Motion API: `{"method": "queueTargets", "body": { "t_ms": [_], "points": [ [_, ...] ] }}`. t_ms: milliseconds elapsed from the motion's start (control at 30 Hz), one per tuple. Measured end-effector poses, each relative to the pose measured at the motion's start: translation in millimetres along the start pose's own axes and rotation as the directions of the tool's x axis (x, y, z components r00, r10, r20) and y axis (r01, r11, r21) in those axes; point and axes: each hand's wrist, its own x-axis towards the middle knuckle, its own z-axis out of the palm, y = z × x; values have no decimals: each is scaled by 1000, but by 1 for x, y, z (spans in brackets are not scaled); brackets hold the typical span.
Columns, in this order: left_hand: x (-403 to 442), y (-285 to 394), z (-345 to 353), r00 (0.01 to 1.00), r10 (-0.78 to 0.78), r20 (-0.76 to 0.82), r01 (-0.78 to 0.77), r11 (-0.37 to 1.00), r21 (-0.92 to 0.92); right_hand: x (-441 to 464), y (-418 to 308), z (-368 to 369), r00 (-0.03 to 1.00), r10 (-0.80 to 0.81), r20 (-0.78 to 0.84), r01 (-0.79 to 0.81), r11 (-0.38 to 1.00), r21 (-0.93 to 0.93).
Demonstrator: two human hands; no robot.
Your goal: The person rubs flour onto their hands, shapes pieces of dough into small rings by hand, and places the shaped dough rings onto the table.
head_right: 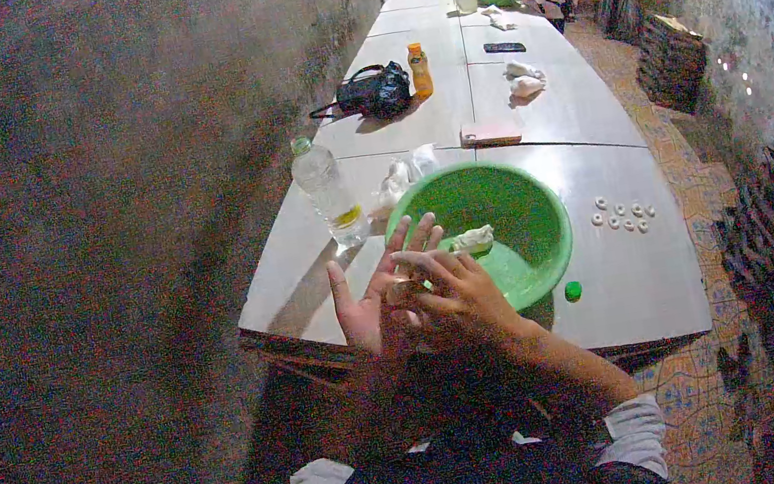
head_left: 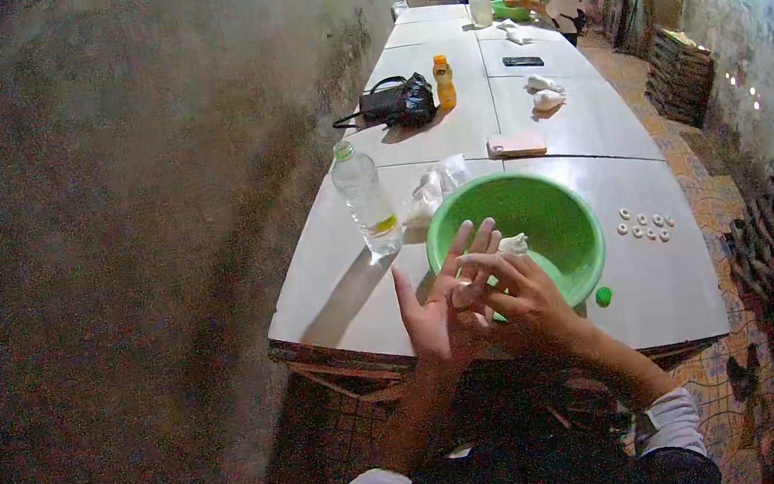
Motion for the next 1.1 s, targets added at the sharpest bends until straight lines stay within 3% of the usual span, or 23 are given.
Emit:
{"method": "queueTargets", "body": {
  "t_ms": [200, 300, 367, 500, 667, 700, 800, 833, 867, 967, 1100],
  "points": [
    [-1, -2, 4, 1000, 10, -18, -11, 999, -35, 3, -4, 2, 999, -25, -25, 25, 1000, -3],
    [-2, 1, 4, 1000, 5, 11, -6, 995, 103, -1, -3, 8, 1000, -7, -8, 7, 1000, -2],
    [-3, 1, 9, 1000, -1, -17, 2, 998, 70, 1, -7, 3, 995, 88, -40, -83, 990, 115],
    [-4, 4, 5, 1000, 14, -4, -13, 997, 71, -4, -8, 0, 988, 40, -146, -30, 997, 70],
    [-5, 4, 9, 1000, 3, -25, -2, 1000, 25, -24, 7, 18, 992, -121, -36, 122, 992, 16],
    [-4, 4, 8, 1000, -6, -23, 4, 995, -101, -17, -3, 11, 995, -96, -10, 96, 995, -23],
    [-4, 7, 6, 1000, -24, 3, 24, 991, -134, -16, -1, 13, 993, -103, -60, 100, 994, -54],
    [-4, 9, 2, 995, -61, 77, 76, 975, -209, -20, 5, 14, 991, -131, -40, 127, 988, -88],
    [-4, 8, 3, 995, -61, 76, 75, 975, -209, -19, 4, 13, 990, -131, -41, 127, 988, -87],
    [-5, 3, 9, 1000, -19, -19, 19, 999, 47, -12, -4, 5, 999, -15, -38, 14, 999, -39],
    [-4, 2, 6, 999, -43, 5, 43, 999, 12, -10, 3, 8, 999, -42, -24, 42, 999, 6]
  ]
}}
